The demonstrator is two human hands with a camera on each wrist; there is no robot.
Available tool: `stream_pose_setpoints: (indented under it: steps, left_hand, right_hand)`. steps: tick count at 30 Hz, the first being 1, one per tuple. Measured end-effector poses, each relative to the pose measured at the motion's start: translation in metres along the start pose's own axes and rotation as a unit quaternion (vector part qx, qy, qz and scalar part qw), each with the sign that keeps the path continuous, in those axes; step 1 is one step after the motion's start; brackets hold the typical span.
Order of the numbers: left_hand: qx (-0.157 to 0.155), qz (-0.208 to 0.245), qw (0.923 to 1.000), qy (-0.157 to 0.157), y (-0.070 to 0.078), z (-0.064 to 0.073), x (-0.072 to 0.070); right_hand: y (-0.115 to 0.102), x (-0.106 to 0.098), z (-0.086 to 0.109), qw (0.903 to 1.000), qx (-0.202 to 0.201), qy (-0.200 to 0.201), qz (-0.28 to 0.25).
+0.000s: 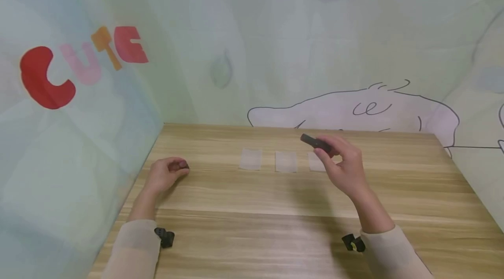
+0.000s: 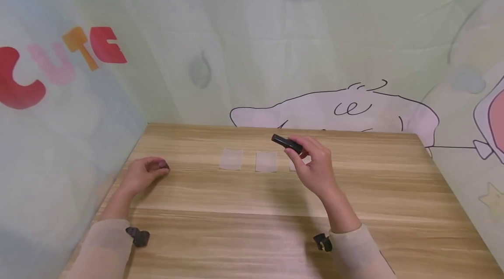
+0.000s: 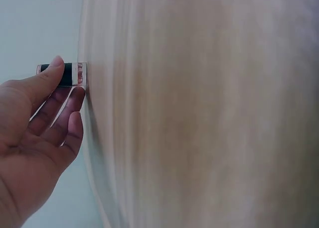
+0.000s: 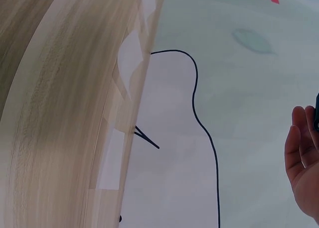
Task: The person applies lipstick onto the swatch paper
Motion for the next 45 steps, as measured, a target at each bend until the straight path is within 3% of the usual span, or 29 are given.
stream_pose_setpoints:
  steps: [4,7,11,20,26,34,39,45]
  left_hand:
    - [0.0,0.003,1.0,-0.001,0.0,0.002,-0.001]
    - [-0.019,0.009,0.9998,-0.005,0.001,0.004,-0.004]
    - [-0.023,0.015,0.9996,0.006,0.01,0.002,-0.011]
    - [0.051,0.014,0.9983,0.025,0.05,-0.016,-0.015]
    - [0.097,0.053,0.9937,0.015,0.088,-0.028,0.002]
    - [0.136,0.095,0.9861,-0.015,0.146,-0.042,0.032]
    - [0.192,0.123,0.9736,-0.015,0.179,-0.049,0.05]
    - [0.253,0.178,0.9505,-0.029,0.22,-0.051,0.068]
  right_hand:
    - [0.0,0.001,0.0,1.0,0.002,-0.003,-0.004]
    - [-0.001,0.001,0.0,1.0,-0.003,-0.003,-0.008]
    - [-0.001,0.001,0.0,0.9999,-0.013,0.001,-0.007]
    - [-0.001,0.001,-0.001,0.9997,-0.023,0.007,0.0]
    - [-0.005,0.001,-0.004,0.9995,-0.03,0.005,-0.003]
    - [-0.012,0.003,-0.008,0.9989,-0.041,-0.002,-0.024]
    - [-0.013,0.006,-0.009,0.9989,-0.033,-0.004,-0.032]
    - [-0.019,0.012,-0.01,0.9985,-0.027,-0.016,-0.044]
Point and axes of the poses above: each hand's wrist, its own z-axis away from the middle knuckle, its own x-axis out of the palm, y = z × x, the point moved 2 cm from there along -z, towards the middle knuckle, and after that the axes turned 11 degrees about x, right-handed, at the moved point
